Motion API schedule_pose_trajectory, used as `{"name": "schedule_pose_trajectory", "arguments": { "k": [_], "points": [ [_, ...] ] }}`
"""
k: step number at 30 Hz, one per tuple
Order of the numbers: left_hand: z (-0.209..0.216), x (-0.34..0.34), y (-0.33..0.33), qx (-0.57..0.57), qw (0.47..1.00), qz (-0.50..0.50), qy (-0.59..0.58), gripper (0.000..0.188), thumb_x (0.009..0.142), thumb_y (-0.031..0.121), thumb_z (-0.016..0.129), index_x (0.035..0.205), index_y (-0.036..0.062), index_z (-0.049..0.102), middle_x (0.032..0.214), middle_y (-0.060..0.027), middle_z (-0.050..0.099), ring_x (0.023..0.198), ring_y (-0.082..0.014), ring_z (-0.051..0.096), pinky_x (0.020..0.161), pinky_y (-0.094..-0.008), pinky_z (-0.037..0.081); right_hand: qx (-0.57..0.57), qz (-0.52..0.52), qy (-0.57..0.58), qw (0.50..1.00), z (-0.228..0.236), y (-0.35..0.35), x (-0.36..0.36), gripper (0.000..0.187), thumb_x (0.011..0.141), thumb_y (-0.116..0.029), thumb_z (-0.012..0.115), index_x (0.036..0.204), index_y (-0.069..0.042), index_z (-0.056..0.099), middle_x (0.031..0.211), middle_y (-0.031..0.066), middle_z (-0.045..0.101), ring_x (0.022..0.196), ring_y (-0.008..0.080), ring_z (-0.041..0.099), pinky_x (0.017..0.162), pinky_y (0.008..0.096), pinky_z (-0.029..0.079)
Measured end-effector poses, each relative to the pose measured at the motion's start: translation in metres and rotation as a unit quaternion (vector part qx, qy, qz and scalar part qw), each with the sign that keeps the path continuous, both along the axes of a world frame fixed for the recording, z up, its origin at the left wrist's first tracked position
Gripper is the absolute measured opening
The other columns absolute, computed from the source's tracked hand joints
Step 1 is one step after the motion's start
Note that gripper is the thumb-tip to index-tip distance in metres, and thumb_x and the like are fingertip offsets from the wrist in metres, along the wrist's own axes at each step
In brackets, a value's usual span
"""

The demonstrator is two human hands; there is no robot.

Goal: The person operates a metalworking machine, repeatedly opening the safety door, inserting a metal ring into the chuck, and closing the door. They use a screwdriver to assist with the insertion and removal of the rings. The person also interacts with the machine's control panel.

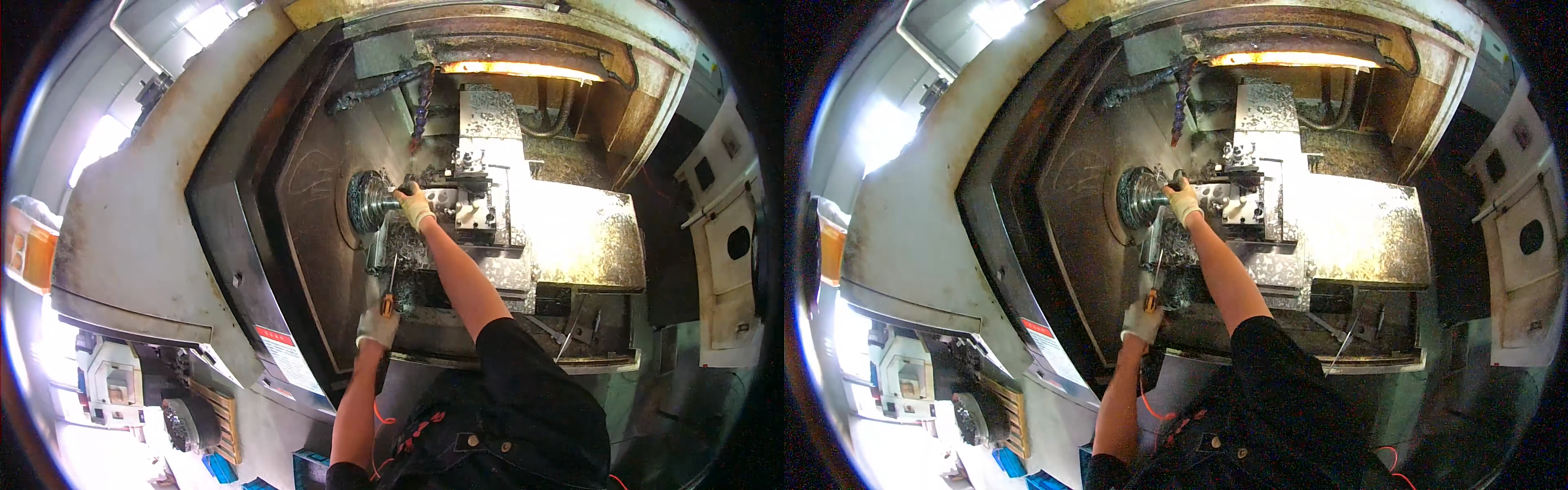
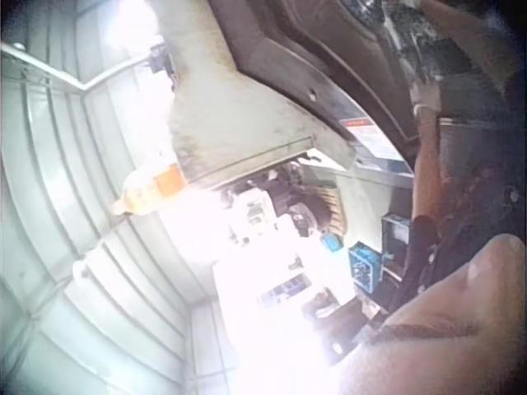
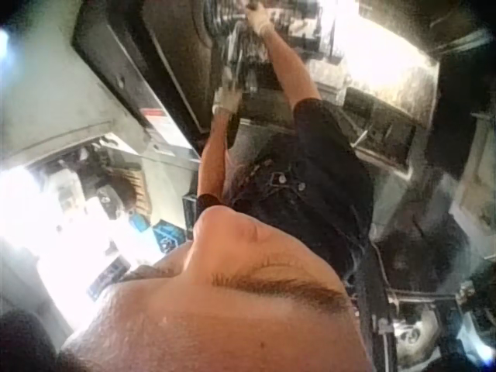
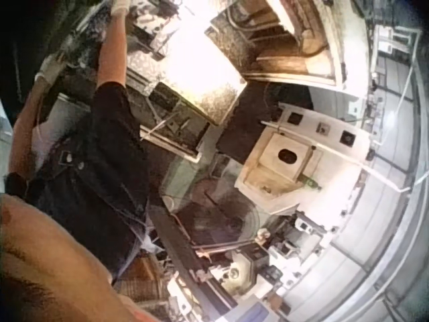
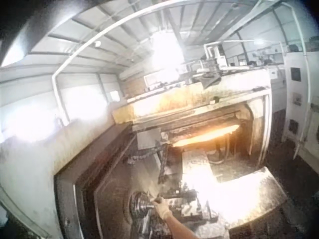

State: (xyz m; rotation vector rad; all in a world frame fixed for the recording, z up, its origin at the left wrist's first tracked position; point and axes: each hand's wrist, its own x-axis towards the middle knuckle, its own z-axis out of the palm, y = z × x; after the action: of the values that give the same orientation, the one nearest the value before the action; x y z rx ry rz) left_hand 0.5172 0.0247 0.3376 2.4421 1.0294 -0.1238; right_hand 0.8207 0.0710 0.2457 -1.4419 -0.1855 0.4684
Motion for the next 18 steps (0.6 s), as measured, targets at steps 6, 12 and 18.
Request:
{"name": "schedule_pose_trajectory", "arguments": {
  "k": [6, 12, 18],
  "points": [
    [0.011, 0.024, 0.025, 0.003, 0.999, 0.039, -0.031, 0.034, 0.074, 0.025, 0.058, 0.1, 0.0044, 0.059, 0.095, -0.0238, 0.063, 0.092, -0.0411, 0.059, 0.08, -0.0471, 0.047, -0.111, -0.037, -0.049, 0.992, 0.014, 0.002, -0.018, 0.048, 0.084, -0.029, 0.061, 0.123, -0.004, 0.049, 0.109, 0.0196, 0.061, 0.097, 0.0303, 0.059, 0.084, 0.0351, 0.044],
    [0.029, 0.059, 0.013, -0.031, 0.999, 0.034, -0.025, 0.036, 0.074, 0.022, 0.057, 0.105, 0.0044, 0.06, 0.096, -0.024, 0.063, 0.092, -0.0399, 0.06, 0.079, -0.0454, 0.046, 0.026, 0.028, 0.027, 0.999, -0.036, -0.011, 0.008, 0.041, 0.089, -0.03, 0.057, 0.12, -0.004, 0.054, 0.111, 0.0102, 0.061, 0.098, 0.0216, 0.054, 0.087, 0.0311, 0.041],
    [0.016, 0.056, 0.023, -0.015, 0.999, 0.013, -0.026, 0.039, 0.074, 0.022, 0.058, 0.109, 0.0034, 0.058, 0.098, -0.0248, 0.062, 0.095, -0.0397, 0.059, 0.082, -0.0451, 0.046, 0.192, 0.065, 0.125, 0.971, -0.04, -0.014, -0.019, 0.035, 0.088, -0.027, 0.06, 0.115, -0.005, 0.056, 0.103, 0.0049, 0.061, 0.091, 0.0179, 0.053, 0.08, 0.032, 0.042]
  ]
}}
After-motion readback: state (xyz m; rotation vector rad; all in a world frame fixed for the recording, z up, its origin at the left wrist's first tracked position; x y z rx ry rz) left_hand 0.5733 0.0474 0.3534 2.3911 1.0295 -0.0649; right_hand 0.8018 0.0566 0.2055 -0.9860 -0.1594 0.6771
